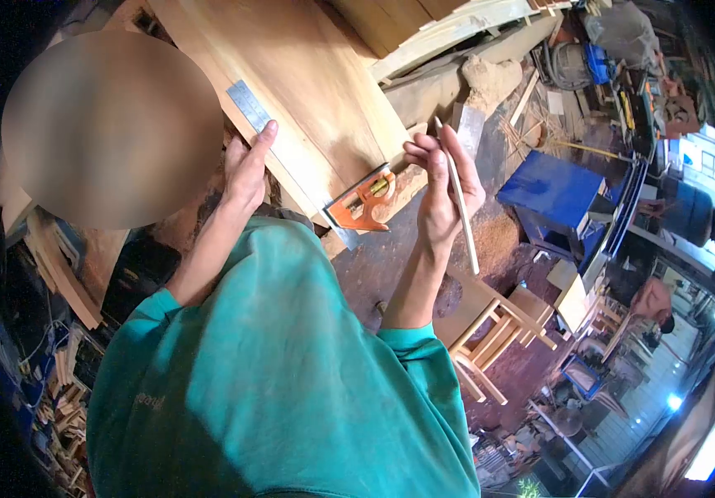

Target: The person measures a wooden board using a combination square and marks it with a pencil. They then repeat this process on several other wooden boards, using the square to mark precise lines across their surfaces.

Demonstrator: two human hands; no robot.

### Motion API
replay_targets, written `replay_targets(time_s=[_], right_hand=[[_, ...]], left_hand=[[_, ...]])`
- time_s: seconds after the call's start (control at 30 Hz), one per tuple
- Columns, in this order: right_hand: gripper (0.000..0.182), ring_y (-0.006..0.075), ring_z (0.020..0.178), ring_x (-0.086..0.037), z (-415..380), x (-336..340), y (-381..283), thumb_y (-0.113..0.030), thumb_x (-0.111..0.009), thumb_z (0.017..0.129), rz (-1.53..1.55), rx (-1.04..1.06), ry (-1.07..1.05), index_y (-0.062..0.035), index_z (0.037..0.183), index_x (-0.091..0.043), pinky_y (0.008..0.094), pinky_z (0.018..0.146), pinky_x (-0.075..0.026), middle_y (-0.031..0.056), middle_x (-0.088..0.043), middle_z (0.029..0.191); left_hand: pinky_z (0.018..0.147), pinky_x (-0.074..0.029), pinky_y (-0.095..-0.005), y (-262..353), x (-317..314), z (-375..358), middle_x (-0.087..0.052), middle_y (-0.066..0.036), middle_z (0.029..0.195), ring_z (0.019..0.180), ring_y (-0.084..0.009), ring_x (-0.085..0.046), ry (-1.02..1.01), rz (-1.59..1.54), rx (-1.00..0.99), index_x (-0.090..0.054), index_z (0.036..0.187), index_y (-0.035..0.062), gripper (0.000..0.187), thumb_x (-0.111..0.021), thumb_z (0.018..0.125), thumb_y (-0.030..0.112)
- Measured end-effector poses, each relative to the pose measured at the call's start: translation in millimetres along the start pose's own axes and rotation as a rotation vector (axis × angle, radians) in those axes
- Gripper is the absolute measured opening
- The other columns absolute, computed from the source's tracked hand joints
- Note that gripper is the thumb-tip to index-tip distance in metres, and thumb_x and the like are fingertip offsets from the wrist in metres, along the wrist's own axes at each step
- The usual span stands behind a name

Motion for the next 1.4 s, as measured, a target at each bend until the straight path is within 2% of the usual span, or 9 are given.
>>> replay_targets(time_s=[0.17, 0.57, 0.6, 1.0, 1.17, 1.27, 1.3, 1.33, 1.4], right_hand=[[0.023, 0.0212, 0.066, -0.067, 19.3, -13.6, -0.7, -0.01, -0.06, 0.09, 0.008, -0.071, 0.029, 0.0094, 0.101, -0.063, 0.0302, 0.061, -0.056, 0.0171, -0.067, 0.077], [0.02, 0.0128, 0.074, -0.066, 27.5, -14.4, 4.0, -0.013, -0.067, 0.083, -0.211, -0.121, 0.014, 0.0013, 0.097, -0.068, 0.0253, 0.067, -0.054, 0.0094, -0.069, 0.081], [0.022, 0.0164, 0.077, -0.067, 25.6, -13.2, 4.4, -0.01, -0.066, 0.086, -0.241, -0.097, -0.025, 0.0055, 0.102, -0.065, 0.0272, 0.071, -0.055, 0.012, -0.068, 0.084], [0.023, 0.0117, 0.071, -0.066, 15.9, -4.8, 10.6, -0.018, -0.068, 0.084, -0.285, -0.149, 0.11, 0.0001, 0.097, -0.069, 0.0245, 0.064, -0.053, 0.0069, -0.069, 0.077], [0.017, 0.0112, 0.066, -0.064, 42.3, -60.8, 1.4, -0.016, -0.067, 0.08, -0.237, -0.136, -0.041, -0.0002, 0.087, -0.069, 0.0249, 0.06, -0.051, 0.0068, -0.067, 0.072], [0.019, 0.0129, 0.064, -0.064, 59.9, -94.6, 6.7, -0.021, -0.065, 0.079, -0.298, 0.008, -0.135, -0.003, 0.085, -0.07, 0.0267, 0.06, -0.052, 0.0071, -0.067, 0.069], [0.02, 0.0158, 0.064, -0.065, 63.3, -107.6, 6.3, -0.022, -0.065, 0.079, -0.236, -0.065, -0.15, -0.0032, 0.083, -0.07, 0.0286, 0.061, -0.052, 0.0084, -0.067, 0.069], [0.02, 0.0166, 0.064, -0.065, 66.6, -120.1, 6.6, -0.022, -0.065, 0.078, -0.267, 0.049, -0.17, -0.003, 0.082, -0.07, 0.029, 0.061, -0.052, 0.0081, -0.067, 0.068], [0.018, 0.0166, 0.063, -0.064, 67.2, -149.6, 24.5, -0.02, -0.065, 0.078, -0.376, -0.015, -0.377, -0.0022, 0.083, -0.069, 0.0297, 0.06, -0.051, 0.0084, -0.067, 0.068]], left_hand=[[0.086, -0.045, -0.0274, -2.9, 2.9, 2.9, -0.058, -0.008, 0.106, 0.096, -0.0129, -0.054, -0.005, 0.072, 0.005, -0.052, 0.114, -0.0032, 0.035, -0.067, 0.087, 0.015], [0.09, -0.047, -0.0324, -1.7, -5.4, -3.5, -0.057, -0.011, 0.116, 0.103, -0.0174, -0.055, -0.092, 0.033, 0.134, -0.051, 0.12, -0.0037, 0.038, -0.063, 0.09, 0.017], [0.09, -0.047, -0.0331, -1.0, -6.3, -1.9, -0.057, -0.011, 0.116, 0.104, -0.0179, -0.056, -0.103, 0.013, 0.138, -0.051, 0.119, -0.0039, 0.038, -0.062, 0.09, 0.018], [0.092, -0.048, -0.0369, -3.2, -8.3, -4.3, -0.057, -0.013, 0.117, 0.104, -0.021, -0.057, -0.16, 0.067, 0.155, -0.048, 0.121, -0.0061, 0.045, -0.062, 0.091, 0.025], [0.092, -0.047, -0.0352, -2.8, -1.2, -0.8, -0.056, -0.012, 0.119, 0.107, -0.0195, -0.055, -0.18, 0.018, 0.137, -0.048, 0.123, -0.0029, 0.046, -0.062, 0.09, 0.026], [0.093, -0.046, -0.0358, -9.2, -0.4, 1.0, -0.055, -0.01, 0.121, 0.109, -0.0195, -0.054, -0.194, -0.001, 0.173, -0.047, 0.125, -0.0005, 0.047, -0.063, 0.089, 0.024], [0.093, -0.046, -0.036, -8.4, -1.7, -2.6, -0.056, -0.01, 0.12, 0.109, -0.0194, -0.054, -0.188, -0.009, 0.183, -0.048, 0.125, 0.0003, 0.046, -0.064, 0.089, 0.024], [0.093, -0.045, -0.0363, -5.7, -4.0, -1.2, -0.056, -0.009, 0.119, 0.108, -0.0192, -0.054, -0.169, -0.028, 0.166, -0.048, 0.124, 0.001, 0.045, -0.064, 0.089, 0.023], [0.093, -0.043, -0.0345, -2.9, -4.1, -2.6, -0.056, -0.007, 0.118, 0.106, -0.0174, -0.053, -0.095, -0.049, 0.154, -0.049, 0.123, 0.0025, 0.042, -0.065, 0.088, 0.02]])
Point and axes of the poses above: each hand's wrist, its own z-axis towards the middle knuckle, its own x-axis out of the back of the hand, y = z × x, the point moved 6 cm from there along z, towards the middle knuckle
